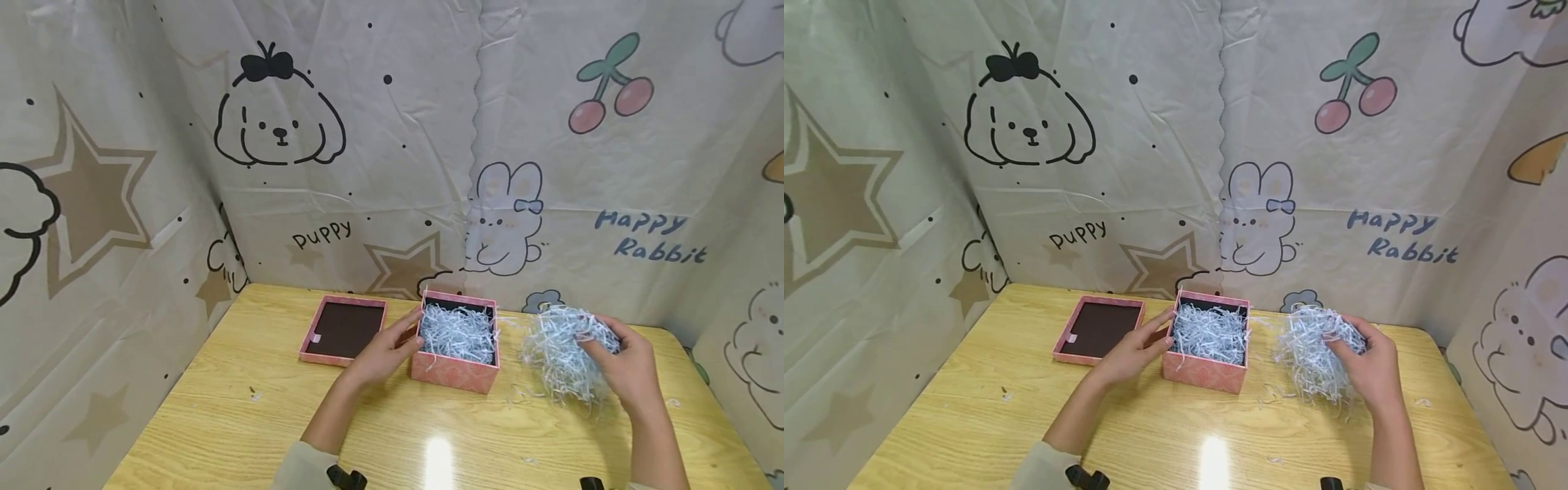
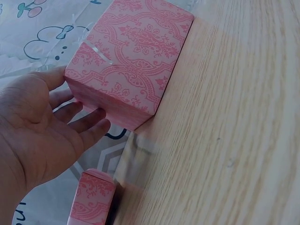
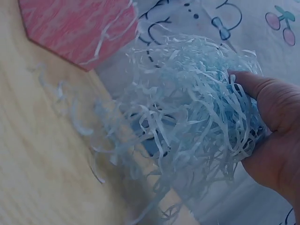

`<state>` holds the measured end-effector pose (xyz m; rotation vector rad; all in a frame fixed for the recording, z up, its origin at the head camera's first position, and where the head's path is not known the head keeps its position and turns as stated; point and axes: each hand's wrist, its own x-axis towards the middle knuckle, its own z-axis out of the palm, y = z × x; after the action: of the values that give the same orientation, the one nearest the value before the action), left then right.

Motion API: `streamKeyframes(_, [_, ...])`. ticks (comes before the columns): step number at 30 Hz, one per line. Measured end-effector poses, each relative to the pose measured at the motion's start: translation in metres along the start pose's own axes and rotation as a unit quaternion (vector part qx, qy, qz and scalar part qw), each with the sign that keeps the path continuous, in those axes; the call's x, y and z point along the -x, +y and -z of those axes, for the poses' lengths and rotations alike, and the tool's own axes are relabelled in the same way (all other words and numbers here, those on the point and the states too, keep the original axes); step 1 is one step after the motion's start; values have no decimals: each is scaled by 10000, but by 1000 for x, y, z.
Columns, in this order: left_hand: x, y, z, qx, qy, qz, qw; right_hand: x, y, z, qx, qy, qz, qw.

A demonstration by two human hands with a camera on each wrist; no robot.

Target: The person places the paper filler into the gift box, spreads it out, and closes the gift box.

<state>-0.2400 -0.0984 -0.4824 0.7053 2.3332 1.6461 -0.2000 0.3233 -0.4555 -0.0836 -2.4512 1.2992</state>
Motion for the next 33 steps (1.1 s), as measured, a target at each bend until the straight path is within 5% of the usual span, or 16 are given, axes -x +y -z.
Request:
streamKeyframes(22, [4, 0, 2, -30, 40, 9, 10000, -33, -90, -20, -780, 266, 259, 9963])
streamKeyframes(33, [2, 0, 2, -16, -48, -6, 10000, -47, -134, -36, -1190, -29, 1097, 9868])
